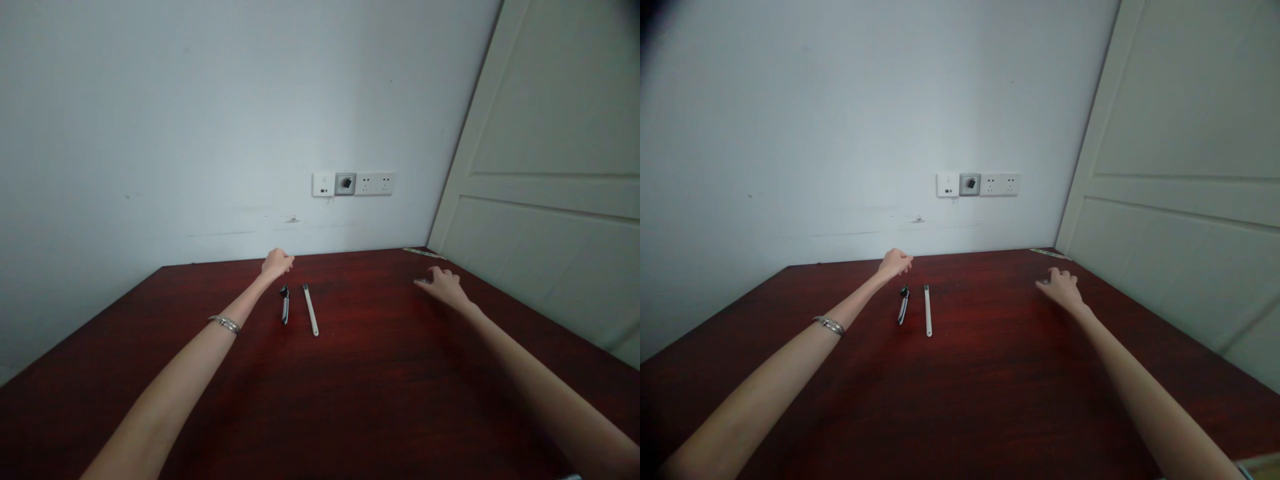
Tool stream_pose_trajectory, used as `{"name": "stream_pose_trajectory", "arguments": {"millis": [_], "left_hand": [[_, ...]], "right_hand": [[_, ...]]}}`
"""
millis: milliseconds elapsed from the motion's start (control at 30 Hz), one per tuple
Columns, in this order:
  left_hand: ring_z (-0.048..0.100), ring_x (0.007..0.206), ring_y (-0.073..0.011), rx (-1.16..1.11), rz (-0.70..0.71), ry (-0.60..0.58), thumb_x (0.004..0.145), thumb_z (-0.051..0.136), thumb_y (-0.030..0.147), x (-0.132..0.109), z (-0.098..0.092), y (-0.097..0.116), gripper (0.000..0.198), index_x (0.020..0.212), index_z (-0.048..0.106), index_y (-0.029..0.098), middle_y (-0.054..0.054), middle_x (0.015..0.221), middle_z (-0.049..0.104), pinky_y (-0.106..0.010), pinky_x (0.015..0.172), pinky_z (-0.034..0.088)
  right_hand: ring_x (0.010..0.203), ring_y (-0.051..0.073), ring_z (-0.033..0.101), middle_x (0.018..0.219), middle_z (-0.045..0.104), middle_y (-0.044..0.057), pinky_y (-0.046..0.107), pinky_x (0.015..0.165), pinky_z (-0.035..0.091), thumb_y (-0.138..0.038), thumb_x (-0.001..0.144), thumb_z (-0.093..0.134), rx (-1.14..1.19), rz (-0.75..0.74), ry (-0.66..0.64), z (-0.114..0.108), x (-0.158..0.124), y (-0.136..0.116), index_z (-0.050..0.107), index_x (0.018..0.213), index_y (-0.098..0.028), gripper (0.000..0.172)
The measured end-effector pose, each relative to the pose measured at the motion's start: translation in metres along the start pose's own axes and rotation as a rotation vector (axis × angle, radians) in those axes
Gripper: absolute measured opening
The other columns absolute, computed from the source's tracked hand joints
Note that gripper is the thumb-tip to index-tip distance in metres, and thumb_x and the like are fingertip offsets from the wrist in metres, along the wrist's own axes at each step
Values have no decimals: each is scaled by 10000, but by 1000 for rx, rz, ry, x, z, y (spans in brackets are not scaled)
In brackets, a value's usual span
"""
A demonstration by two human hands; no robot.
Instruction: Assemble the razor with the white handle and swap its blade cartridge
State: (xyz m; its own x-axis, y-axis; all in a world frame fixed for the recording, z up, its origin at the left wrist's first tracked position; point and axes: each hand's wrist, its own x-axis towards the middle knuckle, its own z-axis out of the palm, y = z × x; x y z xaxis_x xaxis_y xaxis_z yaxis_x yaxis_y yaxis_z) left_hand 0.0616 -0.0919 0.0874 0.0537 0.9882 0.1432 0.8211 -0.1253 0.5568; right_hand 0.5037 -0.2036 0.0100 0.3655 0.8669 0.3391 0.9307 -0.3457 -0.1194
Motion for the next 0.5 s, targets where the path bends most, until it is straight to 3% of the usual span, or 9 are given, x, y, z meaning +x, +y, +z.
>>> {"name": "stream_pose_trajectory", "arguments": {"millis": [67, 167, 500], "left_hand": [[506, 420, -87, -84, -40, 51, 755, 470, 295, 4, 1, -11, 282, 607, 638, 124, -37, 542, 623, -181, 460, 383], [466, 393, -74, -233, -110, 116, 751, 451, 271, 7, 5, -29, 264, 601, 612, 125, -22, 500, 580, -173, 422, 357], [376, 355, -54, -662, -352, 263, 668, 446, 183, 6, 10, -75, 108, 603, 524, 145, 33, 443, 451, -174, 360, 281]], "right_hand": [[1089, 387, 502, 1108, 558, 263, 460, 912, 339, -569, 780, 497, -5, 52, -26, 14, 3, 18, 478, 1211, -26, 693], [1096, 380, 508, 1142, 557, 260, 464, 916, 338, -560, 790, 481, 29, 34, -62, 27, 4, 32, 445, 1244, -15, 711], [1050, 307, 568, 1120, 602, 213, 369, 893, 389, -375, 805, 526, 145, -30, -46, 27, 5, 27, 409, 1275, -59, 579]]}}
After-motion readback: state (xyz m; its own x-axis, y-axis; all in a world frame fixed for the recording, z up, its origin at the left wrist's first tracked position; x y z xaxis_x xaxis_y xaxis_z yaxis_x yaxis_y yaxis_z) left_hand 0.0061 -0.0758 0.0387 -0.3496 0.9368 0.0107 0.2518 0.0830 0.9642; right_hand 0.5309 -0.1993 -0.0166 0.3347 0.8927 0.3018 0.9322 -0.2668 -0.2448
